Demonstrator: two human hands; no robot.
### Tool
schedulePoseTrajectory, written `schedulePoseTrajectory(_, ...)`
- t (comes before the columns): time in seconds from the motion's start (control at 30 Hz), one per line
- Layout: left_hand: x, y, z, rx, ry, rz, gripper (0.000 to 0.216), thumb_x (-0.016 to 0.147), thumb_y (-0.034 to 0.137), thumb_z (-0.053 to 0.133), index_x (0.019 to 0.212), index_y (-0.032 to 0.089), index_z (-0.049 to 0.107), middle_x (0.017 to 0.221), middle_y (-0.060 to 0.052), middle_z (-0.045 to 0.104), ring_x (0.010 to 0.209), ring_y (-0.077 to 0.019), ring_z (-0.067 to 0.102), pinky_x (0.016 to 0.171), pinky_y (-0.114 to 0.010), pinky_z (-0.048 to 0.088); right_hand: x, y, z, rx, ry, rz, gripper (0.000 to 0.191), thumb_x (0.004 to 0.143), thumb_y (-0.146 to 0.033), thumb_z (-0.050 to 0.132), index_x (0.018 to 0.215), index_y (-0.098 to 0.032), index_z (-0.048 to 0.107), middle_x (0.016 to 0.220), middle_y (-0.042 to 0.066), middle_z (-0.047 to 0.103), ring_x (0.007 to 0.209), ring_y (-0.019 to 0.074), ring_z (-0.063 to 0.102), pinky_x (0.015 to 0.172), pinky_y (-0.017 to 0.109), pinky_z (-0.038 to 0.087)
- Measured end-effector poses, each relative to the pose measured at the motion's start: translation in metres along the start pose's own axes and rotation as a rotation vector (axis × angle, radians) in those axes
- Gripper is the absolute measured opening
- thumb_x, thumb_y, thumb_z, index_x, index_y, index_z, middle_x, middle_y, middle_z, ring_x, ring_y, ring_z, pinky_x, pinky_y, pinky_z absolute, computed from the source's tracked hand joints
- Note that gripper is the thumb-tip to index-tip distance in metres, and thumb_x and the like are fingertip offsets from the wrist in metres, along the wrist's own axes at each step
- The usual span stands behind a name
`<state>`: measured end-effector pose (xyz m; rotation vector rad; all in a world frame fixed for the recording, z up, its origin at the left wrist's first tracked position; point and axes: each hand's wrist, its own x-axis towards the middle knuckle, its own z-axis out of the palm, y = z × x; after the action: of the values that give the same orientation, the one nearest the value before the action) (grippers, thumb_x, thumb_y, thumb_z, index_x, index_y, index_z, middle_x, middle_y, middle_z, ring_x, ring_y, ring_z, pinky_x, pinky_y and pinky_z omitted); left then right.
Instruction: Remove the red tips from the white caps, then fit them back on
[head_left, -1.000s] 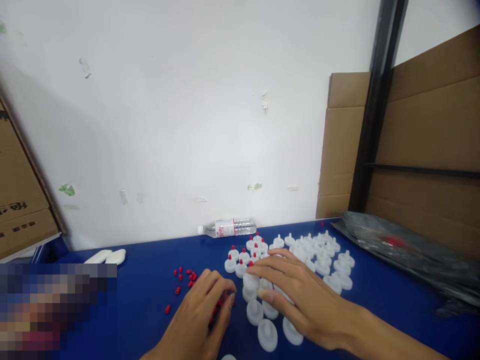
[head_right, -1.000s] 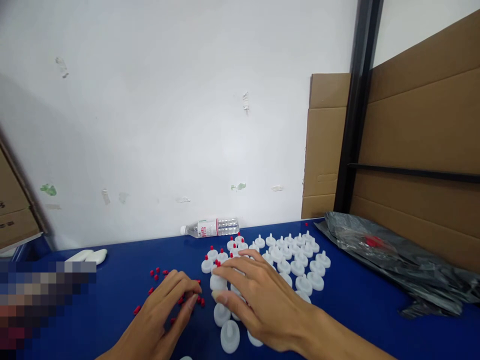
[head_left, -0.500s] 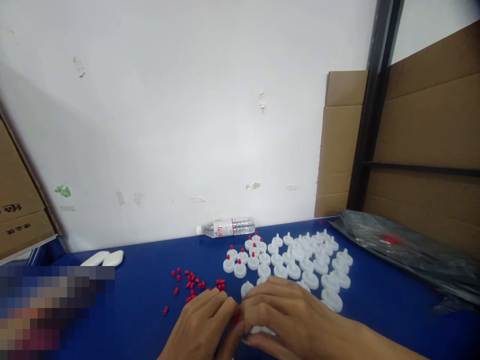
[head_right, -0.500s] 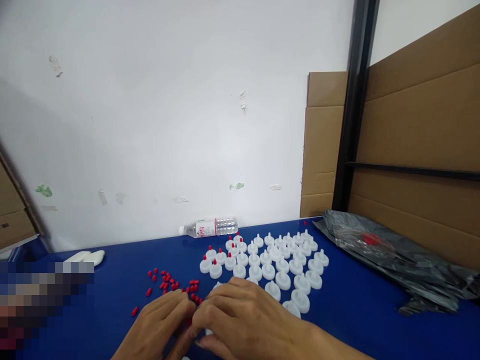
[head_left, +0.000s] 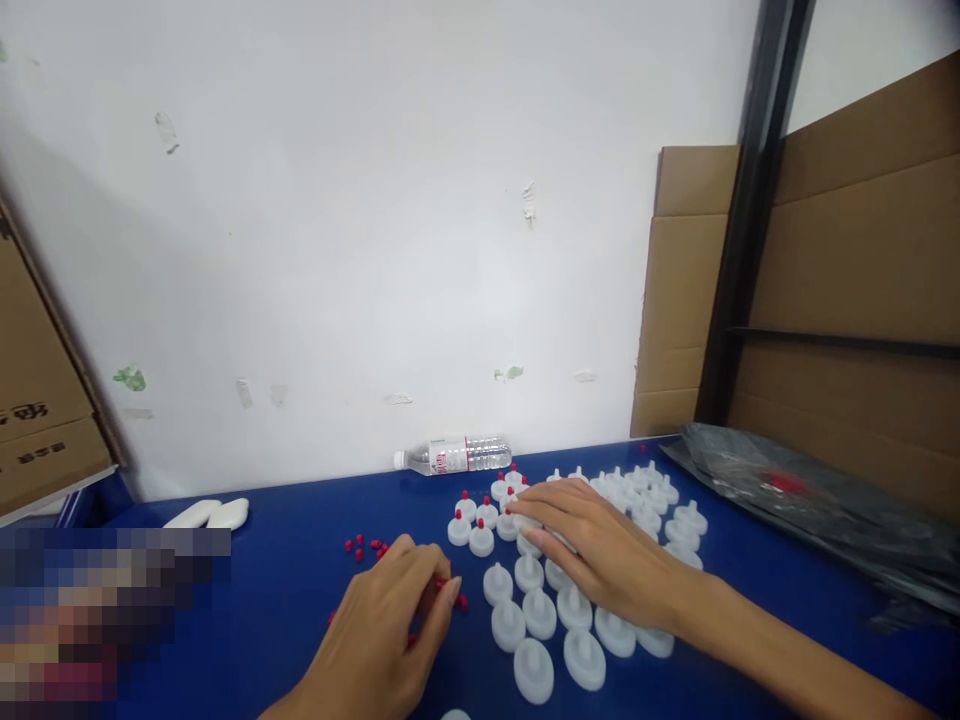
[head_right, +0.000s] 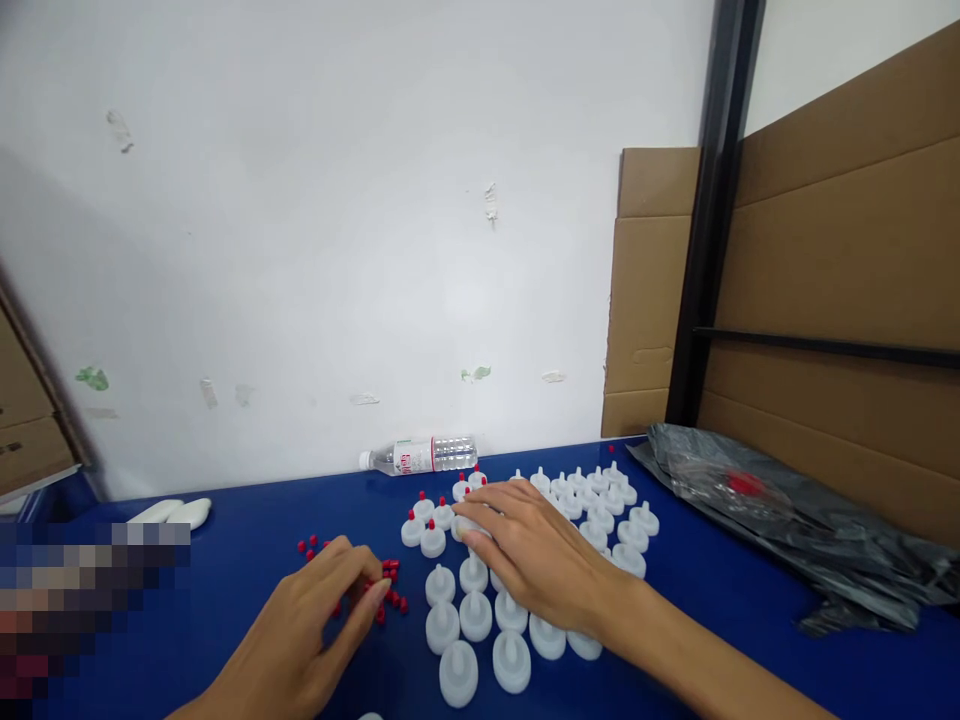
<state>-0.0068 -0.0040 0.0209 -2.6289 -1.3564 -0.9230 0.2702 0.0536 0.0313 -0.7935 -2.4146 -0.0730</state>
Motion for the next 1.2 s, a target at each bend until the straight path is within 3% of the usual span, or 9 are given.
schedulePoseTrajectory(0.13,0.0,-0.005,0.011,-0.042,-0.1,0.042,0.014,0.104,0.019,0.049,0.095,0.023,0.059,0.091,-0.002,0.063,0.085,-0.0205,0.057,0.073,-0.031,0.049,-0.002,-0.006,0.001,0.057,-0.097,-0.008,0.04,0.11,-0.031,0.038,0.146,-0.023,0.055,0.144,0.006,0.063,0.136,0.0228,0.055,0.118,0.048,0.037)
schedulePoseTrajectory(0.3,-0.004,-0.012,0.021,-0.047,-0.113,0.056,0.016,0.101,0.013,0.055,0.106,0.026,0.065,0.111,-0.005,0.059,0.102,-0.0239,0.053,0.086,-0.036,0.05,-0.003,-0.011,0.0,0.113,-0.21,0.018,0.042,0.11,-0.033,0.038,0.15,-0.027,0.051,0.149,0.003,0.059,0.142,0.0231,0.049,0.123,0.049,0.03)
schedulePoseTrajectory(0.53,-0.006,-0.019,0.025,-0.01,-0.134,0.063,0.022,0.097,0.01,0.061,0.106,0.028,0.069,0.114,-0.004,0.056,0.105,-0.0248,0.053,0.091,-0.039,0.049,-0.005,-0.013,0.002,0.118,-0.303,0.052,0.045,0.111,-0.039,0.036,0.153,-0.031,0.046,0.153,0.002,0.054,0.147,0.0261,0.043,0.126,0.055,0.021)
schedulePoseTrajectory(0.7,-0.005,-0.02,0.025,0.011,-0.13,0.06,0.019,0.097,0.011,0.062,0.105,0.027,0.069,0.114,-0.004,0.058,0.104,-0.0242,0.054,0.09,-0.037,0.05,-0.002,-0.011,0.0,0.091,-0.208,0.047,0.04,0.11,-0.036,0.037,0.146,-0.029,0.055,0.146,0.004,0.061,0.14,0.0241,0.051,0.122,0.053,0.03)
schedulePoseTrajectory(0.8,-0.004,-0.019,0.024,0.021,-0.139,0.052,0.017,0.098,0.013,0.061,0.106,0.027,0.069,0.114,-0.004,0.058,0.105,-0.0242,0.054,0.091,-0.038,0.05,-0.002,-0.007,0.002,0.059,-0.166,0.102,0.042,0.11,-0.04,0.035,0.145,-0.029,0.056,0.151,0.005,0.056,0.145,0.0273,0.044,0.123,0.057,0.028)
schedulePoseTrajectory(0.97,-0.004,-0.018,0.023,0.012,-0.21,0.007,0.019,0.099,0.013,0.062,0.11,0.028,0.067,0.115,-0.004,0.058,0.107,-0.0259,0.053,0.093,-0.043,0.048,-0.002,-0.002,0.007,0.113,-0.329,0.232,0.057,0.109,-0.056,0.025,0.156,-0.029,0.044,0.164,0.003,0.039,0.156,0.0292,0.025,0.129,0.057,0.011)
schedulePoseTrajectory(1.2,-0.002,-0.015,0.021,-0.041,-0.203,0.003,0.019,0.103,0.017,0.055,0.115,0.028,0.064,0.116,-0.004,0.057,0.108,-0.0266,0.052,0.095,-0.046,0.046,0.003,-0.002,0.009,0.197,-0.418,0.253,0.066,0.11,-0.055,0.016,0.157,-0.016,0.042,0.162,0.006,0.04,0.157,0.0254,0.021,0.131,0.049,0.01)
